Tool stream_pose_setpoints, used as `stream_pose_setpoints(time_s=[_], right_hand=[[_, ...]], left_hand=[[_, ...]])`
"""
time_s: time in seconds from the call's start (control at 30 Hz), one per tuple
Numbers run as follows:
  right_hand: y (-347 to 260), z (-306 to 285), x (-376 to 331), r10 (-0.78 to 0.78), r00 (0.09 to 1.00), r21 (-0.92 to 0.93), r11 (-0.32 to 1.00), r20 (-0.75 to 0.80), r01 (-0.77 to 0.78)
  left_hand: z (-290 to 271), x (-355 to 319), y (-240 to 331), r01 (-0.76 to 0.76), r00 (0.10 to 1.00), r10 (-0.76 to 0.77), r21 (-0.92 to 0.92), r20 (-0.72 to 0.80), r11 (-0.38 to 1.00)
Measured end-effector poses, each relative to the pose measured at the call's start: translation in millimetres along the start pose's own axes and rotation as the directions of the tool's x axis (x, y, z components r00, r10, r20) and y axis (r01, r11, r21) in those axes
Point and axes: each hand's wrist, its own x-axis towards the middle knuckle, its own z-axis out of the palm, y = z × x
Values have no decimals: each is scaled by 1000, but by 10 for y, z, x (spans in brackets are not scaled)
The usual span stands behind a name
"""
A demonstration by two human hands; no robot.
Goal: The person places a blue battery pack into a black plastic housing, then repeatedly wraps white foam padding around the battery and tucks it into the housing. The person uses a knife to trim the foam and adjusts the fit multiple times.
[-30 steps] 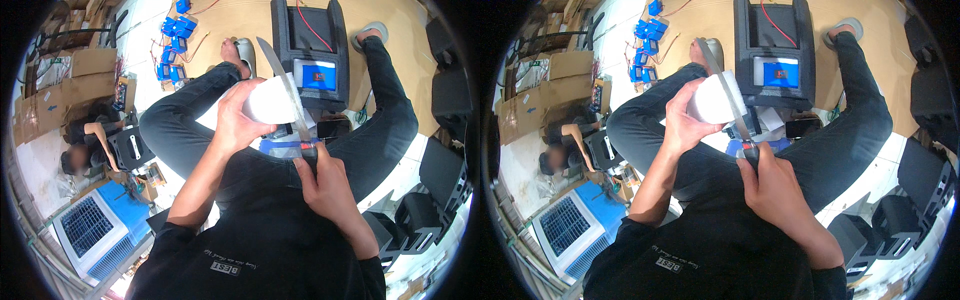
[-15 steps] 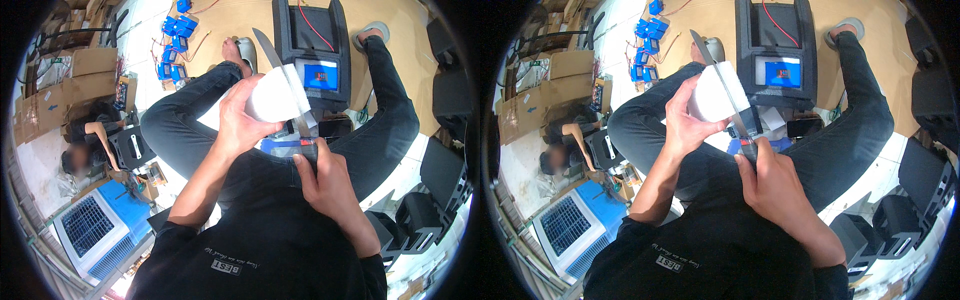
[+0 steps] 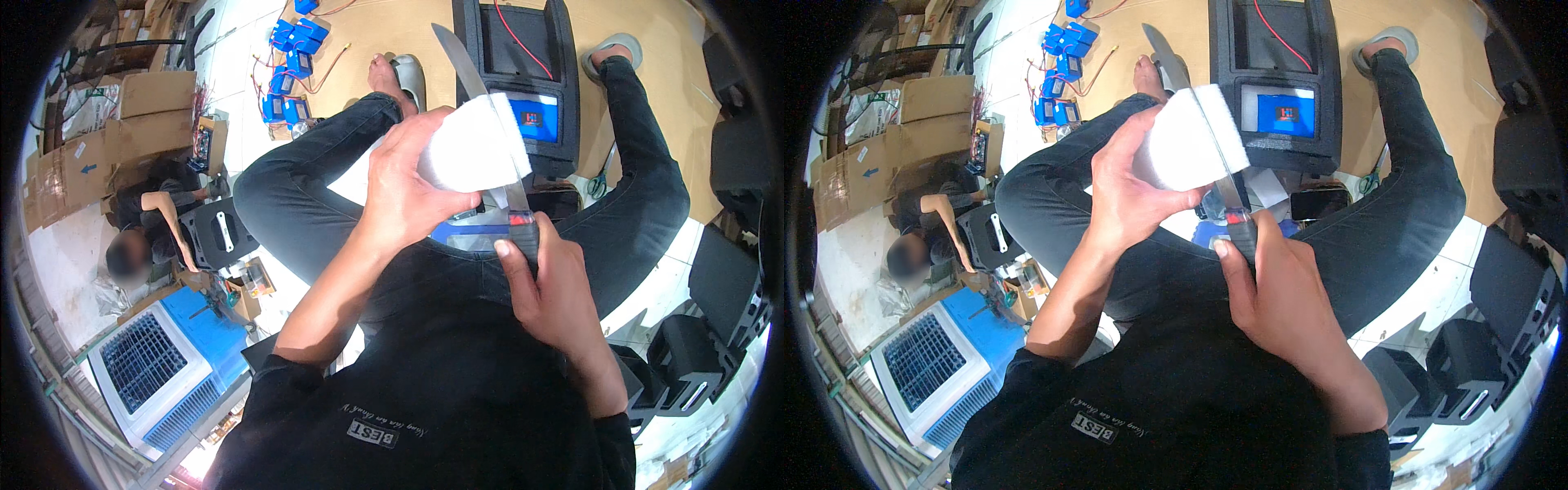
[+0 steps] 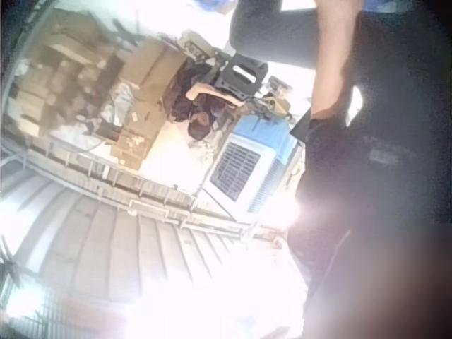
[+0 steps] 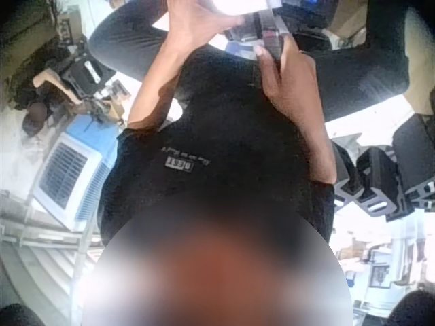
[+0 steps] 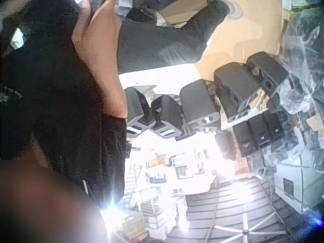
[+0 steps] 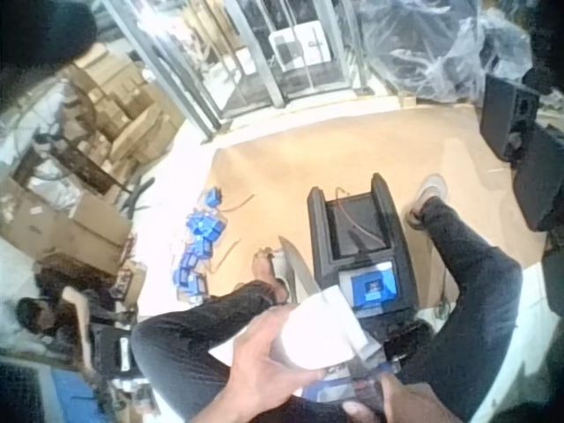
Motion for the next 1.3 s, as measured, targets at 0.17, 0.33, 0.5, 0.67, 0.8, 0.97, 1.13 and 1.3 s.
stream_pose_setpoints(time_s=[0.17, 0.33, 0.5, 0.67, 0.8, 0.97, 1.13, 1.3], right_hand=[[24, 5, 25, -7, 1000, 66, 998, 11, 7], [2, -11, 100, -47, 999, 120, 992, -11, 48], [24, -3, 116, 38, 996, 175, 983, 81, -51], [-1, 4, 202, -56, 998, 121, 991, -33, 60], [-118, -117, 113, 212, 959, -23, 975, -190, -220], [-56, 79, 87, -39, 981, -441, 896, -188, -49], [174, 309, 190, -235, 947, -545, 834, -218, 81], [213, 344, 258, -262, 934, -597, 799, -244, 68]], left_hand=[[-42, 49, 59, 87, 995, -86, -27, 42, 996], [0, 63, 106, 29, 1000, -29, -11, 8, 1000], [-38, 89, 121, 75, 997, -74, 42, -17, 996], [3, 82, 141, 86, 996, -86, 7, -31, 996], [-45, 147, 87, 222, 974, -219, 75, -48, 972], [-37, 189, 121, 173, 985, -157, 325, -76, 930], [28, 184, 195, 162, 986, -139, 359, -90, 919], [87, 146, 195, 141, 990, -122, 353, -74, 925]])
